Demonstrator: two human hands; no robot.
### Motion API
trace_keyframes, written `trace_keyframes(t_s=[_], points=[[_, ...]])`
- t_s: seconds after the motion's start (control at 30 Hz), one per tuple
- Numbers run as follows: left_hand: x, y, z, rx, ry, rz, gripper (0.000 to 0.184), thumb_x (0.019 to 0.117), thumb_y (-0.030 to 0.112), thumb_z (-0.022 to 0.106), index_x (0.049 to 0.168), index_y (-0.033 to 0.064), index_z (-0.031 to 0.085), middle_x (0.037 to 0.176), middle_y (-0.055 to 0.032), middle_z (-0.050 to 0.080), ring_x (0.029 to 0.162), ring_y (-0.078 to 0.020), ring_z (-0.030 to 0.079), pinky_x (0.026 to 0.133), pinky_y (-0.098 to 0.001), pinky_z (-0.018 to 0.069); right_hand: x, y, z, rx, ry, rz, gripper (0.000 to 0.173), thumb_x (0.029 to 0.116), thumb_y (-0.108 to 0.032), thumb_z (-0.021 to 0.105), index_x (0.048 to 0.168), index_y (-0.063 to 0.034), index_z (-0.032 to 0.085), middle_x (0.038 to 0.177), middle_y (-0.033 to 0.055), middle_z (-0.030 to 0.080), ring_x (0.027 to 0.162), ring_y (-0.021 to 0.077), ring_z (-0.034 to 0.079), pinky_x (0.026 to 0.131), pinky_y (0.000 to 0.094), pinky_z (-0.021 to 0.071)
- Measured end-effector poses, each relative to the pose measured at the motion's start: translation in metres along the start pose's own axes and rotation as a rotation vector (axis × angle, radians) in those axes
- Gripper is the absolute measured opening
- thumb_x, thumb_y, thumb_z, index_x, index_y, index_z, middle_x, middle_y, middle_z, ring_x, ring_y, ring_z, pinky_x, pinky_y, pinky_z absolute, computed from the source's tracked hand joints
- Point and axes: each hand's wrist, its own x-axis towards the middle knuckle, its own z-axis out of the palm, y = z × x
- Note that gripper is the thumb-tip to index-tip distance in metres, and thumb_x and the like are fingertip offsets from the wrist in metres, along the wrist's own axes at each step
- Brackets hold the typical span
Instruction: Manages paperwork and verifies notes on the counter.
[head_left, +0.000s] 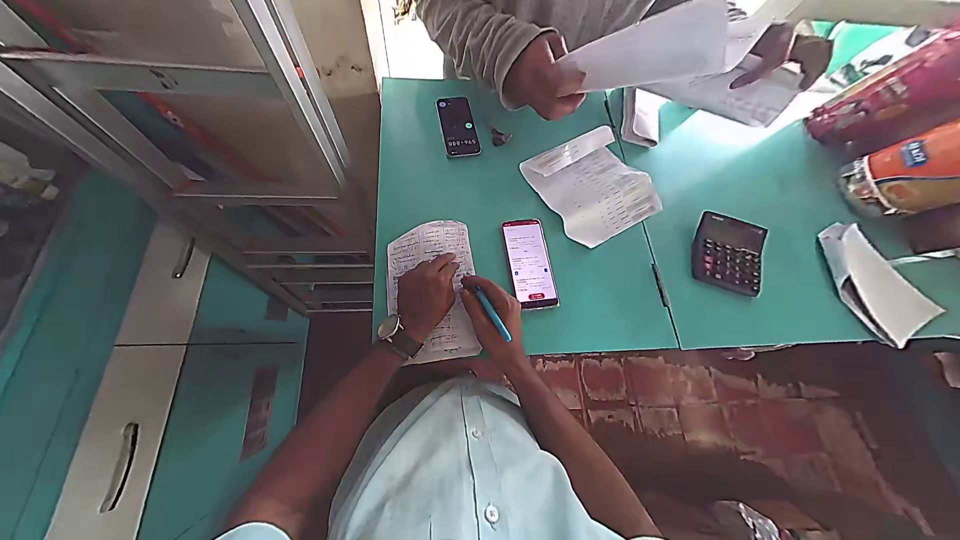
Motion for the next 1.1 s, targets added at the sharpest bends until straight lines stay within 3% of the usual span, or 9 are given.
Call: trace_keyframes(t_s=[0.2,0.37,0.43,0.5,0.6,0.7,0.8,0.9,1.1], points=[[-0.001,0.001,0.003,0.035,0.006,0.001,0.023,0.0938,0.010,0.060,0.106,0.0080,0.080,0.126,-0.0041,0.073,0.085,-0.0272,0.075,0.068,-0.0473,0.0595,0.000,-0.001,0.000,0.070,0.014,-0.048,0.020,0.0949,-0.011,0.065,0.108,0.0012,0.075,0.095,0.0083,0.075,0.084,0.0078,0.069,0.078,0.0230,0.0577],[-0.002,0.001,0.005,0.055,0.006,0.022,0.025,0.0917,0.009,0.059,0.105,0.0075,0.080,0.126,-0.0046,0.073,0.080,-0.0280,0.074,0.064,-0.0473,0.0584,-0.009,-0.010,-0.011,0.252,0.075,-0.124,0.018,0.0972,-0.009,0.061,0.096,0.0044,0.074,0.091,0.0081,0.074,0.084,0.0075,0.070,0.078,0.0242,0.0589],[-0.002,0.000,0.007,0.058,0.020,0.028,0.025,0.0920,0.008,0.058,0.104,0.0080,0.080,0.126,-0.0037,0.073,0.078,-0.0277,0.074,0.063,-0.0468,0.0583,-0.003,-0.016,-0.029,0.271,0.085,-0.114,0.024,0.1028,-0.013,0.055,0.100,0.0024,0.073,0.095,0.0070,0.076,0.087,0.0118,0.072,0.080,0.0309,0.0610],[-0.003,-0.001,0.008,0.063,0.045,0.032,0.025,0.0924,0.008,0.057,0.103,0.0084,0.080,0.126,-0.0033,0.073,0.078,-0.0273,0.074,0.062,-0.0464,0.0584,0.014,-0.014,-0.057,0.216,0.135,-0.096,0.041,0.1101,-0.028,0.041,0.105,-0.0003,0.071,0.099,0.0073,0.077,0.089,0.0175,0.074,0.081,0.0388,0.0626],[-0.002,0.000,0.007,0.047,0.032,0.028,0.026,0.0927,0.008,0.057,0.105,0.0076,0.080,0.127,-0.0042,0.073,0.080,-0.0283,0.074,0.065,-0.0480,0.0585,0.054,0.010,-0.097,0.023,0.263,-0.051,0.056,0.1120,-0.035,0.022,0.117,0.0029,0.062,0.089,0.0077,0.077,0.081,0.0175,0.075,0.079,0.0415,0.0634],[-0.003,0.001,0.007,0.052,0.026,0.030,0.027,0.0927,0.008,0.057,0.107,0.0069,0.080,0.127,-0.0050,0.073,0.081,-0.0292,0.075,0.066,-0.0487,0.0584,0.087,0.039,-0.117,-0.219,0.245,-0.122,0.037,0.1108,-0.022,0.037,0.122,0.0026,0.063,0.106,0.0121,0.075,0.094,0.0189,0.073,0.084,0.0384,0.0598],[-0.003,0.000,0.007,0.067,0.044,0.037,0.026,0.0928,0.008,0.056,0.104,0.0067,0.080,0.126,-0.0047,0.073,0.077,-0.0286,0.074,0.063,-0.0479,0.0583,0.105,0.066,-0.114,-0.371,0.255,-0.222,0.022,0.0988,-0.008,0.055,0.105,-0.0024,0.075,0.106,0.0124,0.075,0.103,0.0268,0.069,0.091,0.0423,0.0545],[-0.002,0.001,0.008,0.063,0.049,0.029,0.026,0.0932,0.008,0.056,0.103,0.0067,0.080,0.126,-0.0043,0.073,0.077,-0.0284,0.075,0.064,-0.0479,0.0588,0.108,0.072,-0.111,-0.472,0.236,-0.233,0.022,0.0955,-0.006,0.055,0.096,-0.0053,0.077,0.099,0.0100,0.076,0.102,0.0285,0.068,0.092,0.0443,0.0517],[-0.003,0.001,0.009,0.082,0.071,0.022,0.026,0.0956,0.010,0.055,0.103,0.0088,0.080,0.127,-0.0015,0.073,0.075,-0.0261,0.074,0.062,-0.0456,0.0579,0.107,0.072,-0.109,-0.494,0.220,-0.281,0.022,0.0932,-0.004,0.057,0.094,-0.0071,0.078,0.097,0.0076,0.077,0.102,0.0280,0.068,0.095,0.0446,0.0495]])
